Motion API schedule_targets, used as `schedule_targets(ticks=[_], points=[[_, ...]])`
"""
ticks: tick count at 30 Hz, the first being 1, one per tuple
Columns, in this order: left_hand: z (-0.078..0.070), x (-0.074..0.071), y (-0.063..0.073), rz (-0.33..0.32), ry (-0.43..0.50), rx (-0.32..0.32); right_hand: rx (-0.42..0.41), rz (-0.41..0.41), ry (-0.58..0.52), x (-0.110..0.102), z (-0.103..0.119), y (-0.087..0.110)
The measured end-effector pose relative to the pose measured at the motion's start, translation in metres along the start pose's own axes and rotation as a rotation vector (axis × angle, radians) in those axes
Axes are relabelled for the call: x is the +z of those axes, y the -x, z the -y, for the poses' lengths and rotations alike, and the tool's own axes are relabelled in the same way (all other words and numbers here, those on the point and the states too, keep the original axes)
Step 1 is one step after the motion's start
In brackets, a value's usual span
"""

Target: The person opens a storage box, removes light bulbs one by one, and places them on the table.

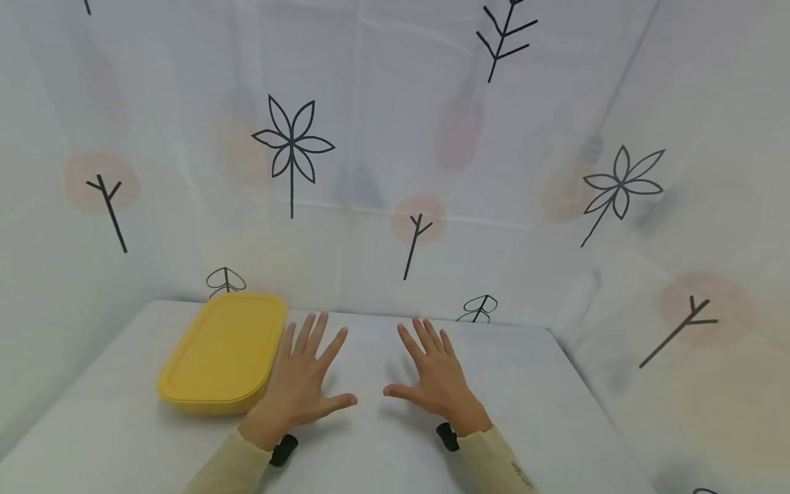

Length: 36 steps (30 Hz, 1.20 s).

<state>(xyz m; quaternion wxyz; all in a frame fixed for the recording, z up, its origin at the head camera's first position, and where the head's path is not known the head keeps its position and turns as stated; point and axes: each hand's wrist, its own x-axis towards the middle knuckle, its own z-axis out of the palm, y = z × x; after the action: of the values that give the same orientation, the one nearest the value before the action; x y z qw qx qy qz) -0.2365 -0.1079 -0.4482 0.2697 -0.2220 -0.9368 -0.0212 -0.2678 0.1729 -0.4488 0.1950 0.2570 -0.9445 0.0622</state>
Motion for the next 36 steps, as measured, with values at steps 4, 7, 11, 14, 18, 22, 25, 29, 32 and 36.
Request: schedule_targets(ticks=[4, 7, 11, 14, 18, 22, 25, 29, 32, 36], points=[[0.008, -0.009, 0.006, -0.055, 0.032, 0.017, -0.026, 0.019, -0.04, 0.001, 0.015, -0.009], [0.013, -0.015, 0.01, -0.092, 0.092, 0.043, -0.033, 0.018, -0.052, 0.004, 0.026, -0.015], [0.021, -0.02, 0.019, -0.084, 0.163, 0.041, -0.052, 0.014, -0.076, 0.006, 0.042, -0.023], [0.031, -0.023, 0.029, -0.072, 0.192, 0.024, -0.081, 0.015, -0.099, 0.008, 0.055, -0.029], [0.048, -0.027, 0.041, -0.066, 0.214, 0.002, -0.118, 0.013, -0.115, 0.01, 0.07, -0.037], [0.062, -0.032, 0.053, -0.067, 0.23, -0.042, -0.138, 0.034, -0.156, 0.014, 0.084, -0.044], [0.071, -0.036, 0.058, -0.061, 0.24, -0.078, -0.133, 0.062, -0.21, 0.015, 0.094, -0.048], [0.084, -0.041, 0.06, -0.063, 0.252, -0.102, -0.096, 0.108, -0.282, 0.015, 0.108, -0.054], [0.097, -0.047, 0.064, -0.06, 0.28, -0.121, -0.073, 0.141, -0.329, 0.017, 0.118, -0.058], [0.114, -0.055, 0.072, -0.007, 0.311, -0.187, -0.066, 0.164, -0.359, 0.022, 0.132, -0.064]])
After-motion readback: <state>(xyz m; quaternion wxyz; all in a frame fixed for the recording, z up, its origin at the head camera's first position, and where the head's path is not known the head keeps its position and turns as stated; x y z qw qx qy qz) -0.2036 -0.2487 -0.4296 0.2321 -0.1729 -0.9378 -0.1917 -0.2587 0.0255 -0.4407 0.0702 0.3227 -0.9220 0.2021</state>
